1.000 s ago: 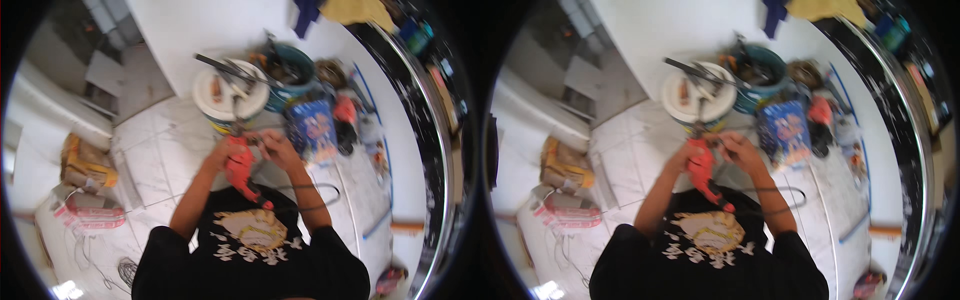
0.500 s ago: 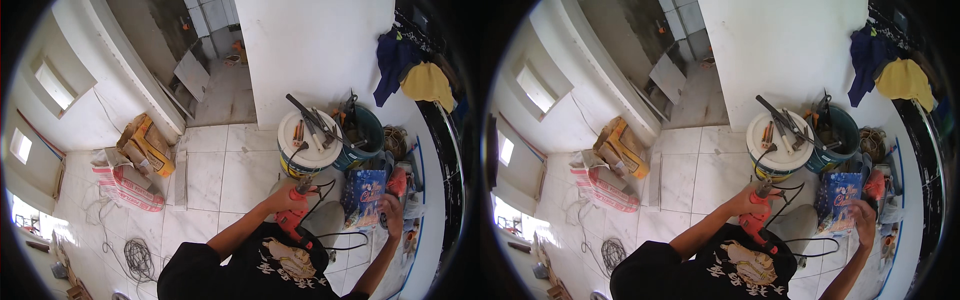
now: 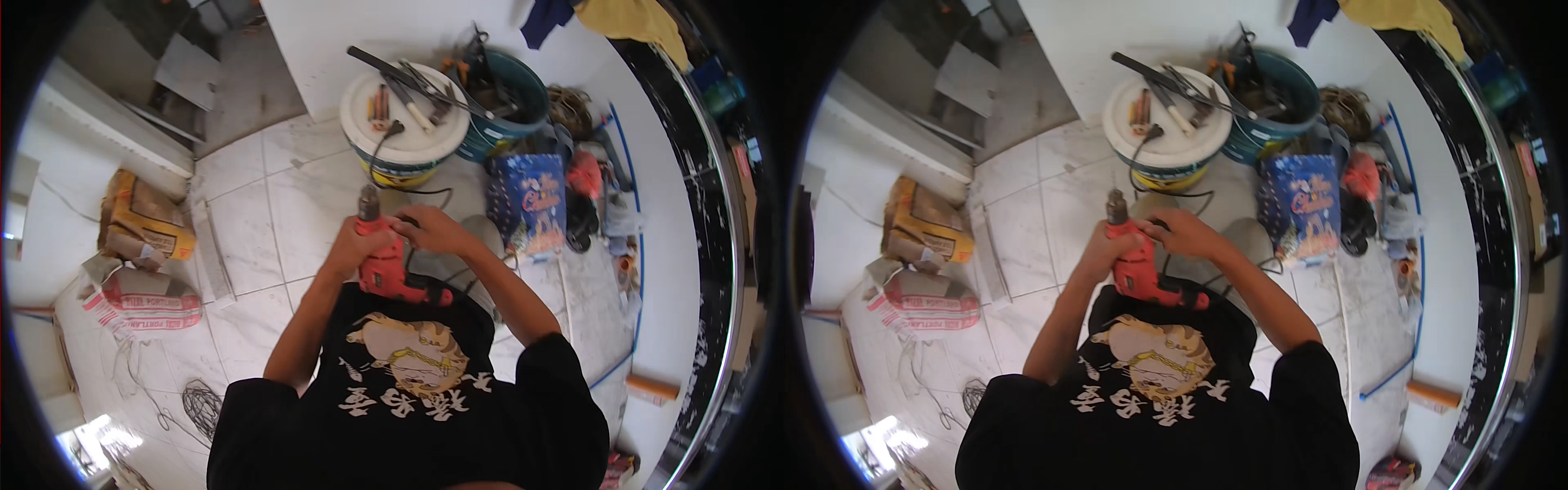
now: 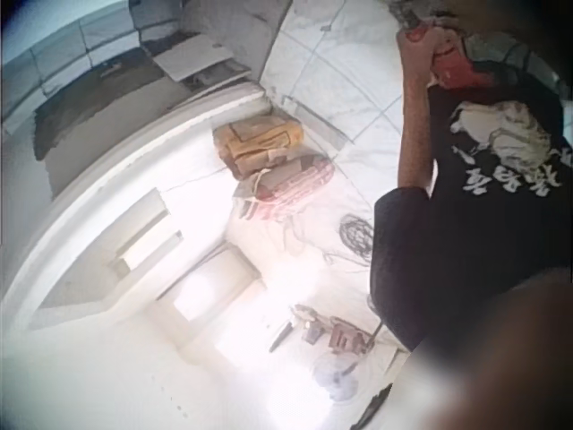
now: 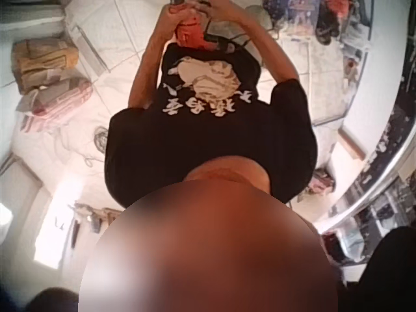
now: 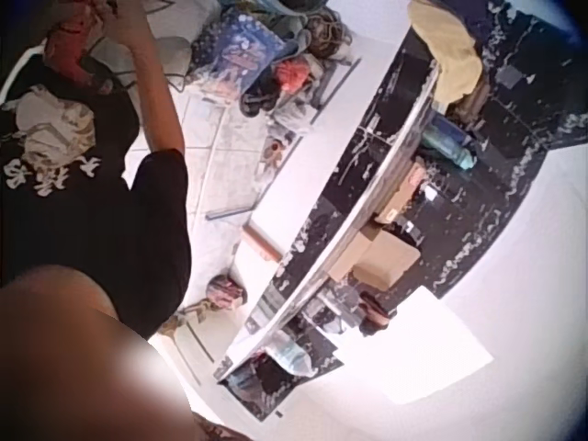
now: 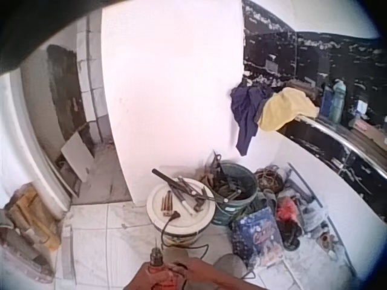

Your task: Preparing a power drill and then applying tiles to a floor-level corner in a restroom.

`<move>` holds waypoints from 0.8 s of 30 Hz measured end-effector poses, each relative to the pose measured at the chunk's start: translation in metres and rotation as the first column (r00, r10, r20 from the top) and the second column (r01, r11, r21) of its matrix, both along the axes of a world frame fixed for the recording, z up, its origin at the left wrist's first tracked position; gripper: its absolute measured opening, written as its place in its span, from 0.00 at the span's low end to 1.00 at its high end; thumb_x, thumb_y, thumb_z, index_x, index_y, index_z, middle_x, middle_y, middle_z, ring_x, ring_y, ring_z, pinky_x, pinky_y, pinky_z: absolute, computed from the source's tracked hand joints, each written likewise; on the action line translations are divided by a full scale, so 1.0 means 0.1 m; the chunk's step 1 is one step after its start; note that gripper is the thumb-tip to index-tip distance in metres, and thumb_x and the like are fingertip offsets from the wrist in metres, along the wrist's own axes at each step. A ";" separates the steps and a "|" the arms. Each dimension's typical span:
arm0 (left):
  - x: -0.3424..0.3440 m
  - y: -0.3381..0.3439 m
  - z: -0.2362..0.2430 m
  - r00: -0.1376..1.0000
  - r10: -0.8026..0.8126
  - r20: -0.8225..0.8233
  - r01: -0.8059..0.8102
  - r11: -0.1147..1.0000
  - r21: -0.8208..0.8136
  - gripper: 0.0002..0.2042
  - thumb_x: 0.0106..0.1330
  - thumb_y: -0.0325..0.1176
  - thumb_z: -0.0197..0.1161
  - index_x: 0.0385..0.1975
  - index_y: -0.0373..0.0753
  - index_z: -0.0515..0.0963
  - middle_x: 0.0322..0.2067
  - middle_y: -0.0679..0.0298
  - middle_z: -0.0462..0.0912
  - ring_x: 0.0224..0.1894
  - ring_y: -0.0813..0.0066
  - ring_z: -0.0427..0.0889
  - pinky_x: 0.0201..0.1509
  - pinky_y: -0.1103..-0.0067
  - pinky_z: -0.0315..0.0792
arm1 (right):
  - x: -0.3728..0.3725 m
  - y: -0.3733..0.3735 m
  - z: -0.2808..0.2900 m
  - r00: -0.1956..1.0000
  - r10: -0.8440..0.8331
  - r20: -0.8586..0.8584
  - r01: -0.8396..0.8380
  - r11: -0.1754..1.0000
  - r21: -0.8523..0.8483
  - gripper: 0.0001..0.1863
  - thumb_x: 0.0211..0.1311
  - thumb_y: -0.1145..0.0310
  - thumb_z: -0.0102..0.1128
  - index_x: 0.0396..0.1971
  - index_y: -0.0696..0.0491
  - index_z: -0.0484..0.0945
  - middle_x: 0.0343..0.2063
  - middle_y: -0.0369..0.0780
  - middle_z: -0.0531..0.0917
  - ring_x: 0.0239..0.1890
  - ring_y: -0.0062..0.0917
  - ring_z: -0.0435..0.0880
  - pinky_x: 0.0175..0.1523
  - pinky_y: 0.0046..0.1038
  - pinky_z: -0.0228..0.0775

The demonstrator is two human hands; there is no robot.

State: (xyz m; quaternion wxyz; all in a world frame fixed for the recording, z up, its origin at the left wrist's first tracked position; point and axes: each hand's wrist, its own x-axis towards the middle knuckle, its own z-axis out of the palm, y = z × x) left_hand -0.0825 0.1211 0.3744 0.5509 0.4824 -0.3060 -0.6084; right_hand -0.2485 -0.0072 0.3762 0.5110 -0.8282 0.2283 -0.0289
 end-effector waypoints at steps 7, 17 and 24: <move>0.06 0.02 -0.05 0.998 0.036 -0.059 -0.037 0.999 -0.012 0.26 0.62 0.34 0.61 0.58 0.30 0.67 0.43 0.55 0.82 0.42 0.70 0.82 0.48 0.76 0.76 | -0.15 -0.05 -0.59 0.972 -0.209 -0.104 0.229 0.938 0.259 0.08 0.63 0.69 0.58 0.33 0.59 0.76 0.22 0.41 0.82 0.23 0.21 0.84 0.27 0.24 0.75; 0.08 -0.01 -0.30 0.925 0.099 -0.366 -0.167 0.973 -0.159 0.25 0.70 0.47 0.57 0.56 0.34 0.65 0.42 0.56 0.79 0.45 0.65 0.80 0.52 0.70 0.76 | -0.24 0.25 0.29 0.845 -0.511 0.160 0.382 0.784 0.489 0.11 0.73 0.65 0.47 0.43 0.58 0.66 0.28 0.44 0.82 0.27 0.22 0.82 0.32 0.24 0.76; -0.03 -0.02 -0.16 0.936 0.214 -0.279 -0.268 0.948 -0.170 0.14 0.69 0.40 0.60 0.40 0.38 0.65 0.38 0.58 0.78 0.41 0.69 0.79 0.47 0.74 0.76 | -0.03 0.20 0.40 0.839 -0.480 0.256 0.246 0.755 0.607 0.12 0.71 0.64 0.51 0.37 0.59 0.74 0.27 0.40 0.82 0.25 0.21 0.80 0.31 0.22 0.72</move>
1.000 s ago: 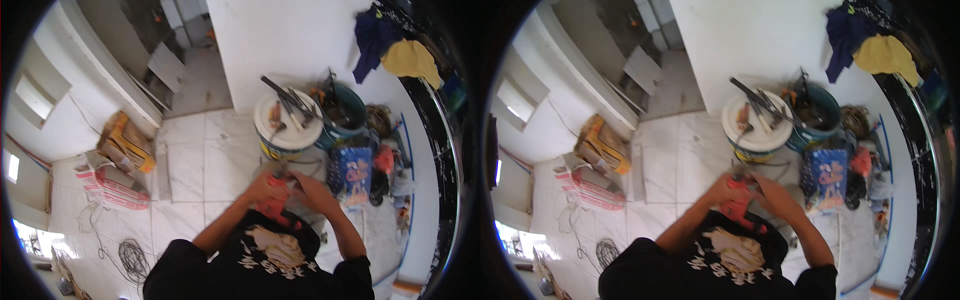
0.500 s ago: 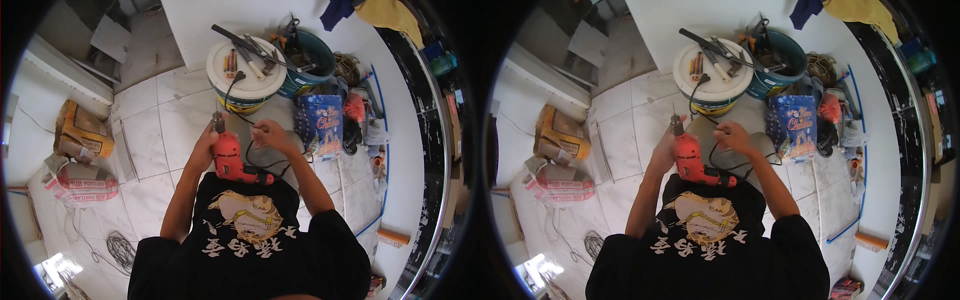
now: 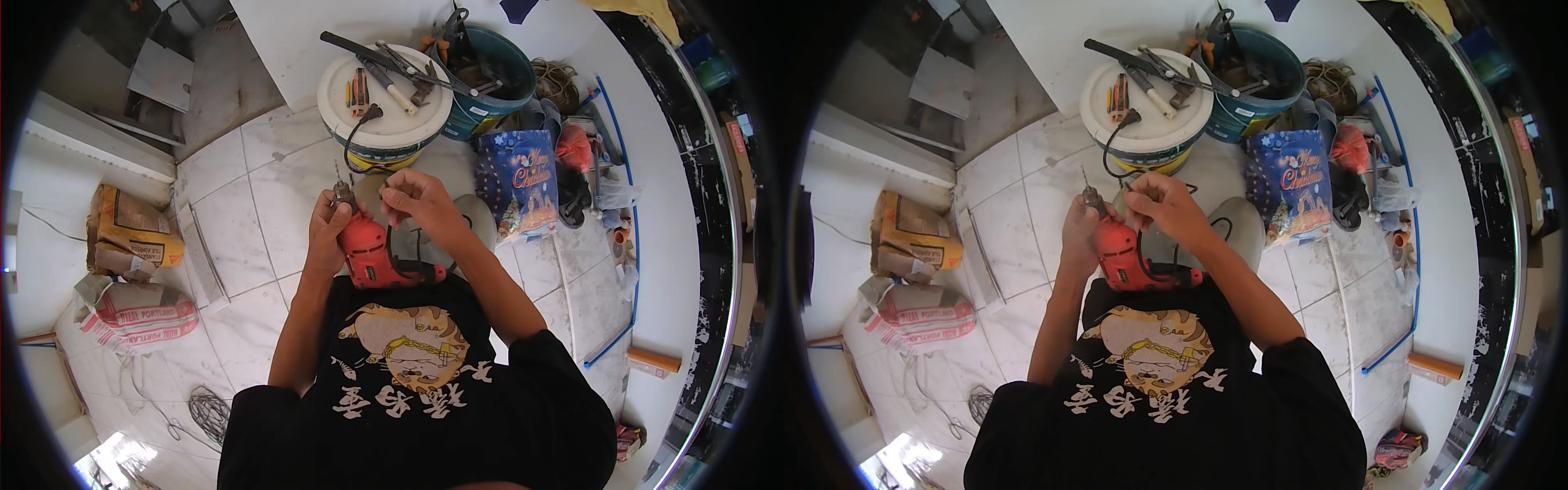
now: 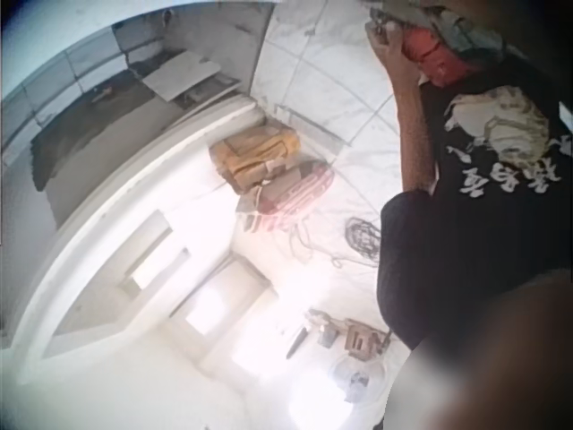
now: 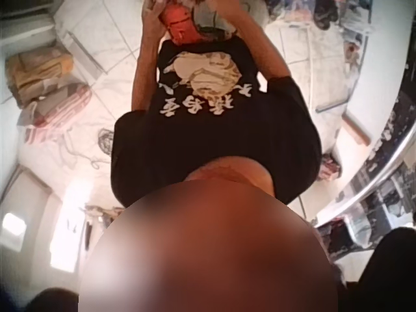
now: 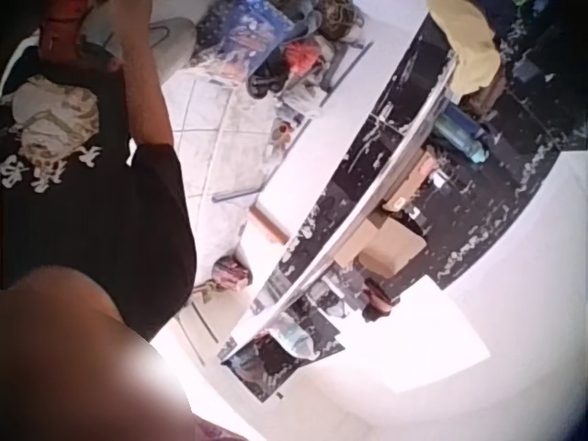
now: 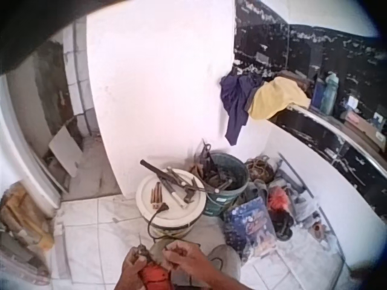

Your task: Preparing a power drill and then applying tiles to a floor-level corner in a restroom.

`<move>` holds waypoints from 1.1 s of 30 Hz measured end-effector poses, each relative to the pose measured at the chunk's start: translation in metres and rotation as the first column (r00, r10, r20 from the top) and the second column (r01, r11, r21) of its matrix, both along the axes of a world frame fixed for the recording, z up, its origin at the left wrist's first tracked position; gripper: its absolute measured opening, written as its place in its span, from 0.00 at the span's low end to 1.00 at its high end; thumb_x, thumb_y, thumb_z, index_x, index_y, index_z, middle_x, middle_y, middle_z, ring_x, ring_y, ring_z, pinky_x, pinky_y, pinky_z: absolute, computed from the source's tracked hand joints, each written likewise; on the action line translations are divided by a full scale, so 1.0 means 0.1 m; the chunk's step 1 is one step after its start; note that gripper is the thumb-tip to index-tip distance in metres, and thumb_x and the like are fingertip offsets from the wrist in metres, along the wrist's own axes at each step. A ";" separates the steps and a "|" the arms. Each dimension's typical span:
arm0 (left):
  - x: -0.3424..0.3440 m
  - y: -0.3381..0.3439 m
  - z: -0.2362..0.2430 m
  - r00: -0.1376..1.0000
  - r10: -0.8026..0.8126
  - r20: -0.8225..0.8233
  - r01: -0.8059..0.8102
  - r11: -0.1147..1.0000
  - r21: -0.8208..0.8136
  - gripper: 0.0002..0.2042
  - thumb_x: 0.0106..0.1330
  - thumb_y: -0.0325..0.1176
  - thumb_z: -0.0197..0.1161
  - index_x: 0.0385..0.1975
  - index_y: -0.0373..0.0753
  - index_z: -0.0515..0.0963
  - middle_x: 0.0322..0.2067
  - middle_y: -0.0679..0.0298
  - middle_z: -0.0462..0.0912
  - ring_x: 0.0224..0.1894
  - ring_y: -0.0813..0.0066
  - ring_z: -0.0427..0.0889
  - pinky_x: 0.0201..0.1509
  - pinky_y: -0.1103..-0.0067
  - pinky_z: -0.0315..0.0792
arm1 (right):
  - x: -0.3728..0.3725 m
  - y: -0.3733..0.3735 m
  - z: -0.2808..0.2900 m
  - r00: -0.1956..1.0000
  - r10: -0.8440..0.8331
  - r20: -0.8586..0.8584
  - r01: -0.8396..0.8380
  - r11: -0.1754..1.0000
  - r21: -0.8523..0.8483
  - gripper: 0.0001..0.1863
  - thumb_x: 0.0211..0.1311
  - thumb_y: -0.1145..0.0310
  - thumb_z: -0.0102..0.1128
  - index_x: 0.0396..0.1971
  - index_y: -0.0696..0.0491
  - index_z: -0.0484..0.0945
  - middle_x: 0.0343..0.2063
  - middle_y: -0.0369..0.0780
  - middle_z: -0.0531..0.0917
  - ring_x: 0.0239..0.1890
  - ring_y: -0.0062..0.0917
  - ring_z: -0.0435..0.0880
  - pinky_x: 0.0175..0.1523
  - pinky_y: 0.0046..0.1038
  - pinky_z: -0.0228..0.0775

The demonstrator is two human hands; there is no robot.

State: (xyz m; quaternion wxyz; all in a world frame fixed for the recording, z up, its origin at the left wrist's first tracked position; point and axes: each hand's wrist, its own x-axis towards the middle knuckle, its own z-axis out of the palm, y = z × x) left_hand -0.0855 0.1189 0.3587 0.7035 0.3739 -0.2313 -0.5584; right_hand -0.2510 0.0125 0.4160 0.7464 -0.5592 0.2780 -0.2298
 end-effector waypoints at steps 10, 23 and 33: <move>0.02 0.12 -0.07 0.994 -0.034 -0.105 0.029 0.999 -0.044 0.19 0.74 0.49 0.47 0.49 0.37 0.66 0.36 0.58 0.76 0.42 0.66 0.77 0.49 0.70 0.73 | -0.22 -0.09 -0.05 0.891 -0.208 -0.404 -0.071 0.815 -0.575 0.10 0.61 0.72 0.62 0.39 0.61 0.78 0.23 0.35 0.80 0.24 0.15 0.78 0.30 0.20 0.69; 0.02 0.07 -0.03 0.998 -0.060 -0.028 0.060 0.998 -0.024 0.22 0.74 0.52 0.46 0.50 0.36 0.66 0.38 0.57 0.77 0.41 0.70 0.77 0.47 0.75 0.73 | 0.01 0.03 -0.47 0.964 -0.244 0.105 0.264 0.921 -0.285 0.08 0.62 0.77 0.59 0.40 0.60 0.76 0.34 0.38 0.83 0.38 0.19 0.80 0.45 0.21 0.72; -0.08 0.00 0.09 0.995 -0.035 -0.093 0.030 0.998 -0.050 0.19 0.75 0.50 0.44 0.43 0.36 0.64 0.36 0.57 0.74 0.41 0.68 0.76 0.49 0.73 0.74 | 0.28 0.22 -0.10 0.993 -0.107 -0.059 0.101 0.990 -0.099 0.07 0.66 0.72 0.57 0.37 0.60 0.73 0.27 0.38 0.82 0.24 0.15 0.76 0.31 0.18 0.68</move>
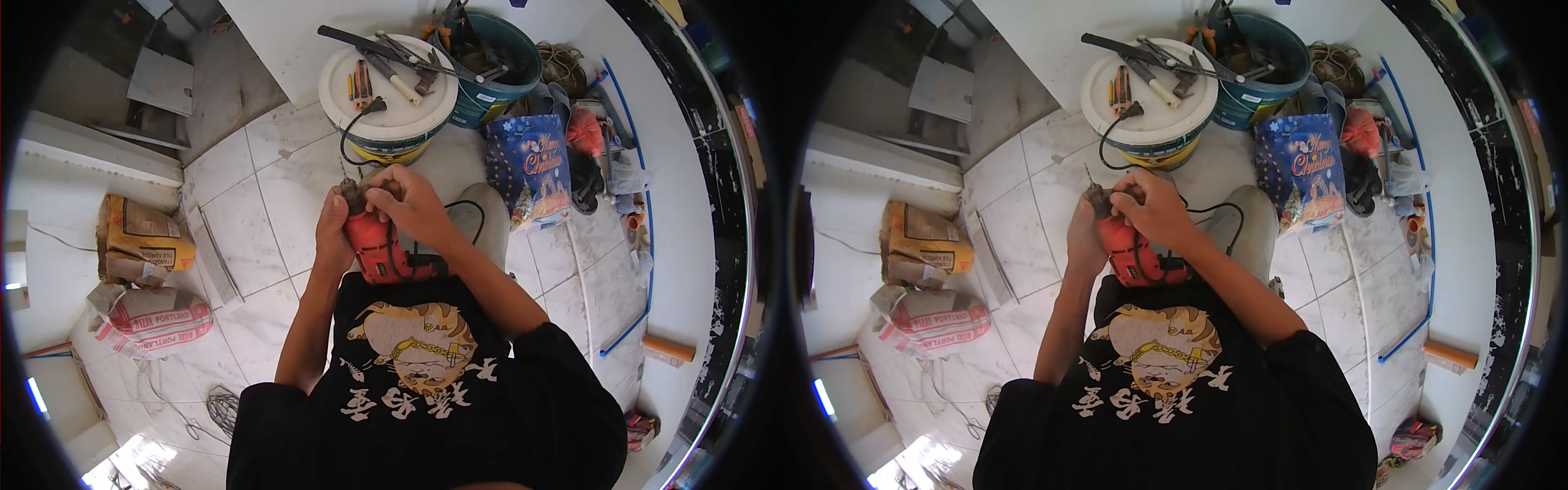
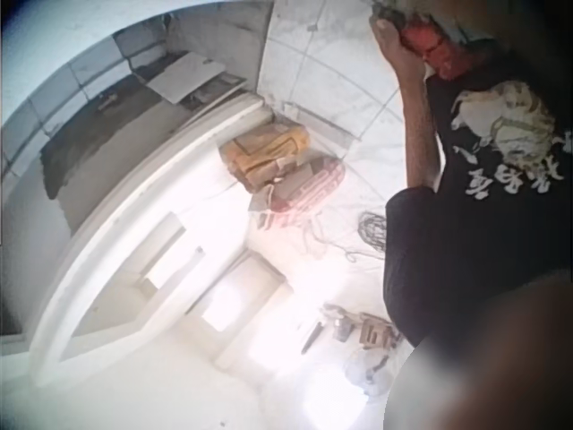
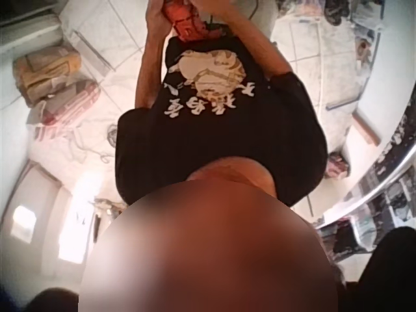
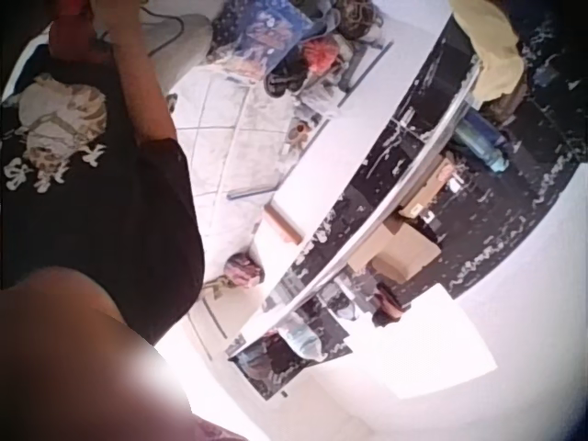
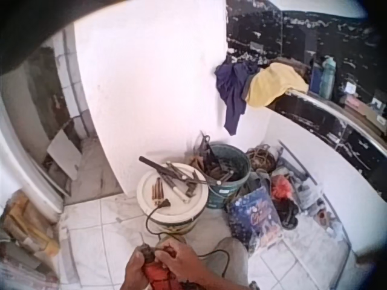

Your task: Preparing a power drill and then applying tiles to a floor-level corner in a restroom.

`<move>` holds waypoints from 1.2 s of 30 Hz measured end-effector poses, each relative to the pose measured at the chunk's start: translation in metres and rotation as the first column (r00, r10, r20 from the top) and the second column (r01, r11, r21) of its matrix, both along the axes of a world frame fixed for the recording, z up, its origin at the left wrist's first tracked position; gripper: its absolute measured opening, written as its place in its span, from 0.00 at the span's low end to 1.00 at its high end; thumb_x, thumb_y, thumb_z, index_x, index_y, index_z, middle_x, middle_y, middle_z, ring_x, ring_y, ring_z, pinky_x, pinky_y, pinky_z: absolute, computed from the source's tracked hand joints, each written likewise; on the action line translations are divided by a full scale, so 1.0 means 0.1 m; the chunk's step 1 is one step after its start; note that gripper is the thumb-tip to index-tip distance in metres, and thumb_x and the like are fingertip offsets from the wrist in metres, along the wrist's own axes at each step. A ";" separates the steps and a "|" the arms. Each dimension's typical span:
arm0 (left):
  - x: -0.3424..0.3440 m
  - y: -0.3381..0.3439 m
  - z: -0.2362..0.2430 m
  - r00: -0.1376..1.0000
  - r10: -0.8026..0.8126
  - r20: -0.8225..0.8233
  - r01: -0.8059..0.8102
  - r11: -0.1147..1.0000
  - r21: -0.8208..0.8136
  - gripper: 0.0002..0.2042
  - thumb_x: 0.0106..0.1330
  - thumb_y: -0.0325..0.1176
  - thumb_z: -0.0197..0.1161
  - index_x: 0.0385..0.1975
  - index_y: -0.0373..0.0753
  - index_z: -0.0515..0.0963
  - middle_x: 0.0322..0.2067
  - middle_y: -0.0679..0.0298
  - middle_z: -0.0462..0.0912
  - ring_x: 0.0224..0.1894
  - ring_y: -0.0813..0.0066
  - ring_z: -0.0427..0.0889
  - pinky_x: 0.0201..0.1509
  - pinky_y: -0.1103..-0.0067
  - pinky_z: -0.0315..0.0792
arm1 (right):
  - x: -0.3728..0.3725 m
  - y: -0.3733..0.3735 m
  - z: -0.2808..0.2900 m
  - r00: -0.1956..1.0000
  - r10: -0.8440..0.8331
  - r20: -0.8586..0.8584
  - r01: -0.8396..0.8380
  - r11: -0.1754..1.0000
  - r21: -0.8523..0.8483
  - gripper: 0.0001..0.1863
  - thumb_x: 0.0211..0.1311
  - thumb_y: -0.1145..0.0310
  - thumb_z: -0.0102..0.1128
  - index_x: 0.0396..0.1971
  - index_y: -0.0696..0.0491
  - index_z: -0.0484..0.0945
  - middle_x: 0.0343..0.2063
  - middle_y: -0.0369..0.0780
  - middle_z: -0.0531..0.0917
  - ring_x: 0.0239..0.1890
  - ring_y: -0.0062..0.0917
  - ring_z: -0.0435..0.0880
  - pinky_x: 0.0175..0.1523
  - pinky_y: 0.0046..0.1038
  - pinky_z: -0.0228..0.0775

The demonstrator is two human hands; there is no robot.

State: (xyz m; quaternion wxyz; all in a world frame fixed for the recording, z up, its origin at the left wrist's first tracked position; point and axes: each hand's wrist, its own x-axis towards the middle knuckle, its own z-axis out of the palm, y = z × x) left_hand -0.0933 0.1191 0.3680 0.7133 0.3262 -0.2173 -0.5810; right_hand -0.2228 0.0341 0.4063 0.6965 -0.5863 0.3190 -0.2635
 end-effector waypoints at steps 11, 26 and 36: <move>0.01 0.01 -0.04 0.992 -0.043 0.116 0.052 0.995 -0.080 0.15 0.76 0.45 0.44 0.41 0.38 0.62 0.36 0.59 0.75 0.36 0.72 0.77 0.45 0.74 0.74 | 0.03 -0.23 0.21 0.991 0.133 -0.028 -0.112 0.916 0.385 0.07 0.62 0.69 0.59 0.31 0.58 0.75 0.22 0.37 0.80 0.18 0.17 0.76 0.23 0.17 0.64; -0.24 -0.02 0.04 0.899 0.210 0.385 -0.211 0.977 -0.040 0.12 0.76 0.38 0.48 0.42 0.34 0.60 0.33 0.59 0.77 0.31 0.76 0.78 0.39 0.79 0.76 | 0.31 -0.35 0.09 0.893 0.231 -0.387 -0.011 0.869 0.495 0.19 0.69 0.53 0.46 0.22 0.51 0.70 0.12 0.33 0.67 0.11 0.21 0.67 0.17 0.27 0.63; -0.13 -0.06 -0.20 0.487 0.233 0.842 -0.410 0.912 -0.015 0.16 0.76 0.43 0.47 0.43 0.33 0.64 0.37 0.56 0.76 0.39 0.69 0.73 0.47 0.74 0.68 | 0.57 -0.26 -0.69 0.881 -0.371 -0.294 0.062 0.707 -0.705 0.21 0.70 0.59 0.44 0.21 0.58 0.71 0.16 0.48 0.76 0.17 0.44 0.74 0.28 0.42 0.66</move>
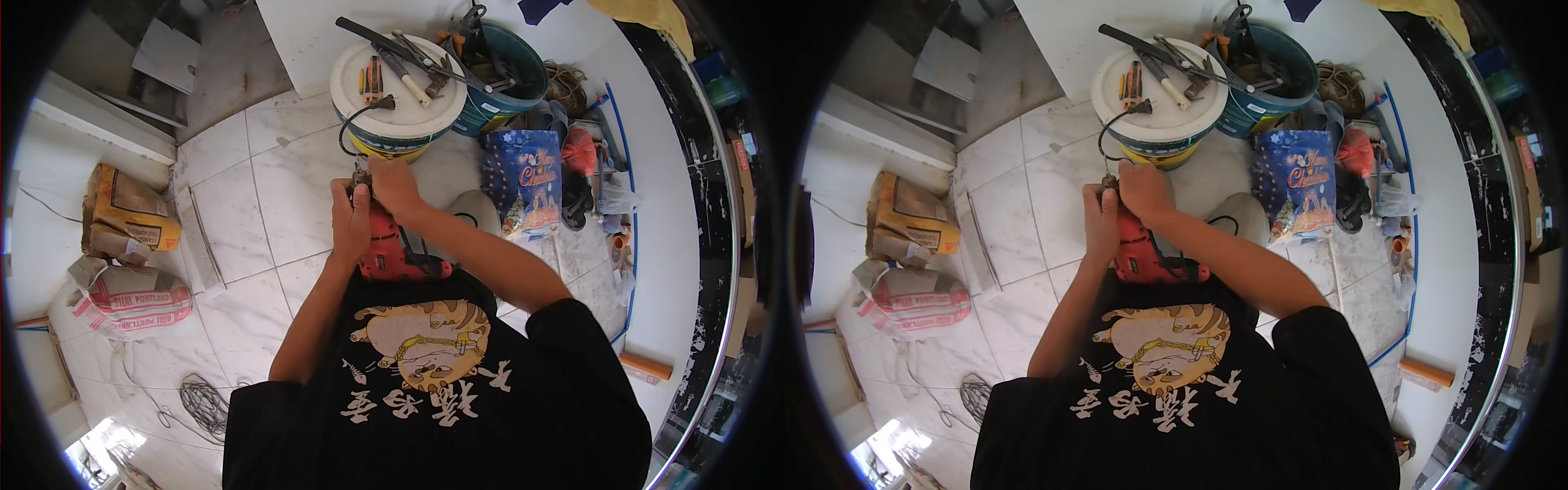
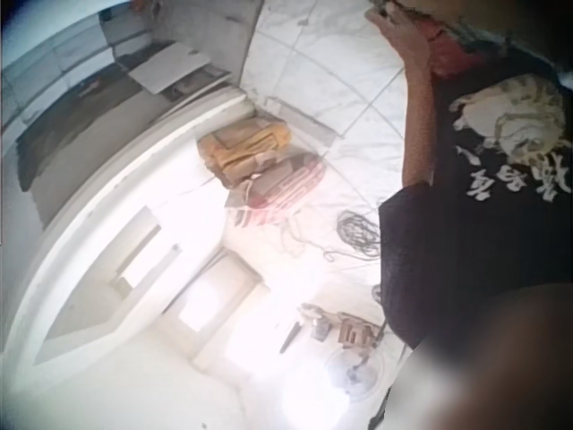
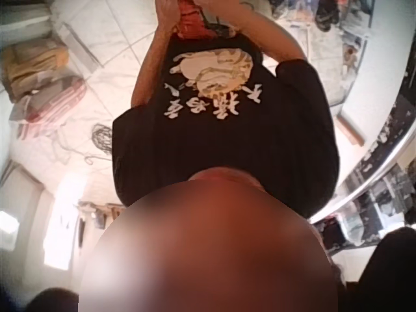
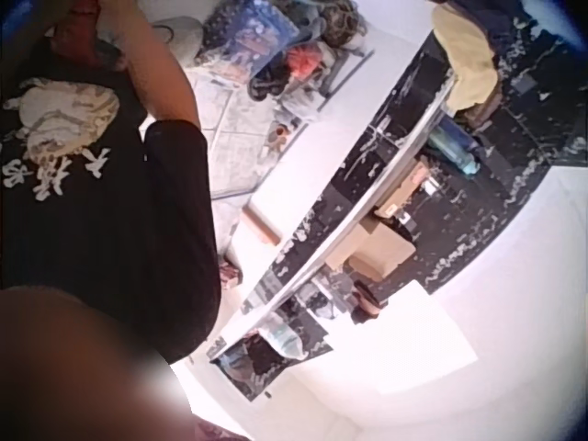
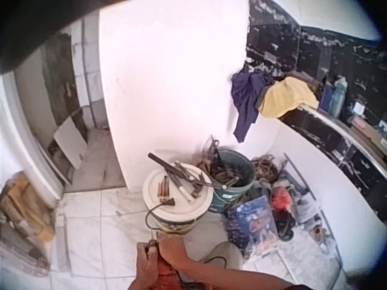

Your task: Preparing a power drill and then applying tiles to a floor-level corner in a restroom.

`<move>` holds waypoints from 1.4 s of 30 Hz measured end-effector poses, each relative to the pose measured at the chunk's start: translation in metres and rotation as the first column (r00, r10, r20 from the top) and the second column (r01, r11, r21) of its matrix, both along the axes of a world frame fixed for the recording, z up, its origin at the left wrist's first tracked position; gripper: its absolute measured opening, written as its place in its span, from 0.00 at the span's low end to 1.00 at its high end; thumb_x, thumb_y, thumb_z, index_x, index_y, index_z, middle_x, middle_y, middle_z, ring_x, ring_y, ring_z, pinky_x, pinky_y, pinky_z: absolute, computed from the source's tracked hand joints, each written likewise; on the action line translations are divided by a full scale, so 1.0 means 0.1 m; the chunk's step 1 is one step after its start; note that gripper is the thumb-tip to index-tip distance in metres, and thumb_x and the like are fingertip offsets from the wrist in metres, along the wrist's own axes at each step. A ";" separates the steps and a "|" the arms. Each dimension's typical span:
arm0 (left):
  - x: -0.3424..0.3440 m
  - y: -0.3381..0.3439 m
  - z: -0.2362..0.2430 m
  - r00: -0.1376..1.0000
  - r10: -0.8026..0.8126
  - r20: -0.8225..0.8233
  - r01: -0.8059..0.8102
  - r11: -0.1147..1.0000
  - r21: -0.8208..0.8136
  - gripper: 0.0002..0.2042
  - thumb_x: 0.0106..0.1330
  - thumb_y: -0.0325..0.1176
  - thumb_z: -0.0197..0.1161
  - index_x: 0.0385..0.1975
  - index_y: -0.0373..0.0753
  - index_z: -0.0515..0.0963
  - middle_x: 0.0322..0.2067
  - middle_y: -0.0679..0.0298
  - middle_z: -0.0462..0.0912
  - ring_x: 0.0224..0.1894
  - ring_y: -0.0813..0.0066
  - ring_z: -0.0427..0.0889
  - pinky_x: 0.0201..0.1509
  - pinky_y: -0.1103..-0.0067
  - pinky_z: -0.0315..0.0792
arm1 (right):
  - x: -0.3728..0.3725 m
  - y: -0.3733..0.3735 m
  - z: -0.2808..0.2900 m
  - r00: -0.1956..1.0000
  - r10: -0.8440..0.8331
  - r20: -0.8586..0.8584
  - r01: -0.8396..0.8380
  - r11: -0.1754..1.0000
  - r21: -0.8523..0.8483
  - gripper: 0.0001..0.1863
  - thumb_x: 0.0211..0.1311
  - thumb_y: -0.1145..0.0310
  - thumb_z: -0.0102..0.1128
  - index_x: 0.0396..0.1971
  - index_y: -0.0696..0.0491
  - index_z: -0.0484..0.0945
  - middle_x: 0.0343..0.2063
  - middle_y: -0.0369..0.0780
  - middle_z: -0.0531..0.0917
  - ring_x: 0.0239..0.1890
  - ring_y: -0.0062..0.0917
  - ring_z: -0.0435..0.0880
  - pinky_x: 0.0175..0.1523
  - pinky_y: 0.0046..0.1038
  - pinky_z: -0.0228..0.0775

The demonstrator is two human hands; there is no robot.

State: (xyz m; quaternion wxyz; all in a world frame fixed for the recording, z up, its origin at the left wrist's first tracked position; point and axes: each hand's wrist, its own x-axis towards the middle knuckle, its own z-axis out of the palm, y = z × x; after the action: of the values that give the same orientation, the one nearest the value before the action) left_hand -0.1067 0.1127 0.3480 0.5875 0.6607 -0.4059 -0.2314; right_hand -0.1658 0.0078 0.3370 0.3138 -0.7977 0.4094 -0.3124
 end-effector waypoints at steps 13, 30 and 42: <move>0.28 0.13 -0.01 0.610 -0.270 -0.745 0.186 0.963 -0.196 0.21 0.76 0.42 0.45 0.59 0.32 0.67 0.50 0.57 0.77 0.47 0.71 0.79 0.52 0.76 0.74 | -0.35 -0.11 0.35 0.821 0.570 0.039 -0.569 0.822 -0.041 0.08 0.62 0.77 0.53 0.40 0.57 0.76 0.35 0.47 0.78 0.35 0.40 0.79 0.38 0.34 0.71; 0.39 0.24 -0.07 0.463 -0.408 -0.787 0.306 0.907 -0.290 0.25 0.72 0.45 0.54 0.60 0.33 0.65 0.46 0.54 0.80 0.48 0.67 0.78 0.54 0.71 0.73 | -0.74 -0.24 0.36 0.855 -0.096 0.510 -0.263 0.766 0.586 0.10 0.68 0.69 0.55 0.37 0.61 0.79 0.25 0.36 0.80 0.25 0.19 0.80 0.27 0.21 0.71; 0.35 0.21 0.10 0.380 -0.500 -0.778 0.363 0.854 -0.372 0.25 0.73 0.42 0.54 0.63 0.32 0.63 0.47 0.56 0.80 0.50 0.69 0.77 0.58 0.73 0.70 | -0.60 0.30 0.70 0.830 -0.210 0.517 -0.343 0.539 0.770 0.08 0.65 0.71 0.58 0.36 0.60 0.74 0.25 0.40 0.81 0.24 0.22 0.82 0.25 0.20 0.73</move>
State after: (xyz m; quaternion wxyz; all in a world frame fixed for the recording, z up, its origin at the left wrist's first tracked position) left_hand -0.0716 0.1340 0.3578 0.6716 0.2866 -0.2354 -0.6414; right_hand -0.2254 0.0375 0.4074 0.7723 -0.4369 0.3660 -0.2806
